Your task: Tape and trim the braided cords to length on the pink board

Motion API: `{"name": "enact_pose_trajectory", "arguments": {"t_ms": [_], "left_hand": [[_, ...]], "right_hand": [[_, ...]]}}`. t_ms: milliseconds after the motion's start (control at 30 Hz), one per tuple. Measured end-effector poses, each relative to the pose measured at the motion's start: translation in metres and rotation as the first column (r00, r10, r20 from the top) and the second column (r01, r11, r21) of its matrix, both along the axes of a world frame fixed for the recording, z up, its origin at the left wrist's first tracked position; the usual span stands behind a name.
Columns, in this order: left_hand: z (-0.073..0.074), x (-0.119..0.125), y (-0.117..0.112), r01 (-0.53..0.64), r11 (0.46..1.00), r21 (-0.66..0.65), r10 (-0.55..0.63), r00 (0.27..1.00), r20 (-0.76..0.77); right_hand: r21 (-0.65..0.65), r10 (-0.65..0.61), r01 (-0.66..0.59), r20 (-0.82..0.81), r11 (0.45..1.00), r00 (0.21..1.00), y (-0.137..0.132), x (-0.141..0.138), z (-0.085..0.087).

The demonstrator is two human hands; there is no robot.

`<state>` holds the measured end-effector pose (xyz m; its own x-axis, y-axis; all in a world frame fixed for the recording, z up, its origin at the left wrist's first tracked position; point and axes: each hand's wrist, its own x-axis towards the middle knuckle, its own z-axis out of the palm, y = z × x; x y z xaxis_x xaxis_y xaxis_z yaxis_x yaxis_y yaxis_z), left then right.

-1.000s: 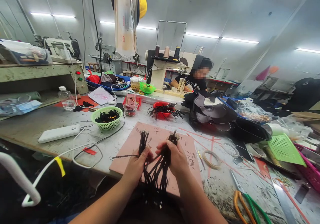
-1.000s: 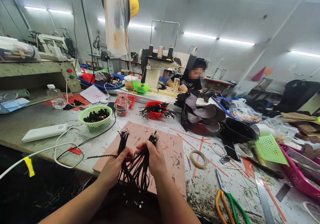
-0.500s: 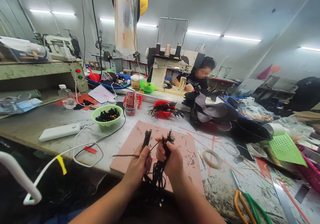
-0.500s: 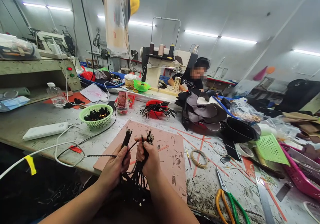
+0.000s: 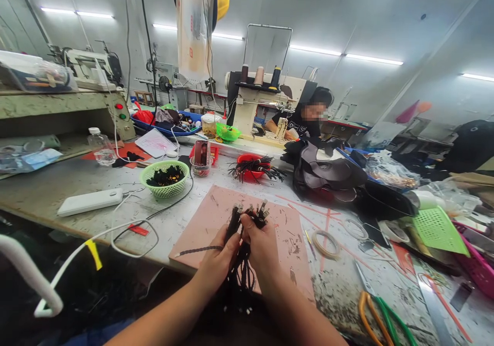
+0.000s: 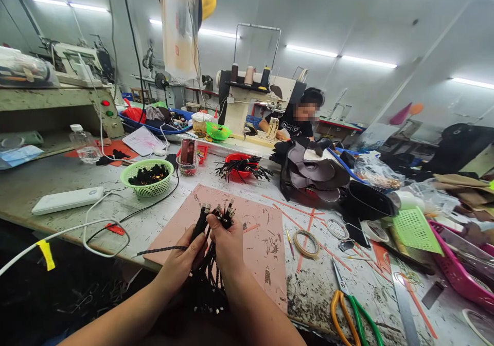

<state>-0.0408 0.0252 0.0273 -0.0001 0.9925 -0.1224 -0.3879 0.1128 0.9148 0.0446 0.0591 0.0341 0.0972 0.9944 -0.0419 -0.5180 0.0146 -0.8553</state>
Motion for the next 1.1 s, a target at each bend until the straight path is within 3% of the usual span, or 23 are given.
{"name": "enact_pose_trajectory", "arguments": {"t_ms": [100,300,400,567,800,1100], "left_hand": [[-0.001,-0.002,0.001,-0.03,0.998,-0.047,0.031,0.999,0.031],[-0.005,-0.01,0.006,-0.053,0.996,0.078,0.071,0.966,-0.247],[-0.008,-0.009,0.006,-0.042,0.995,0.094,0.063,0.971,-0.229],[-0.005,-0.005,0.002,0.073,0.989,0.127,-0.051,0.985,-0.166],[-0.002,-0.005,0.002,0.047,0.998,0.03,-0.045,0.997,-0.063],[-0.008,-0.007,0.004,0.032,0.988,0.153,0.008,0.966,-0.258]], "right_hand": [[-0.012,-0.049,0.048,-0.043,0.999,0.998,-0.002,0.0,-0.005],[0.029,0.057,-0.054,-0.124,0.998,0.991,-0.003,0.007,0.002],[0.014,0.099,-0.098,-0.081,0.995,0.992,-0.001,0.008,0.007],[0.014,0.177,-0.177,0.028,0.984,0.984,-0.001,0.006,0.007],[0.02,0.166,-0.165,-0.008,0.986,0.986,-0.001,0.004,0.002],[-0.04,0.117,-0.116,0.03,0.992,0.993,-0.005,0.002,0.005]]}}
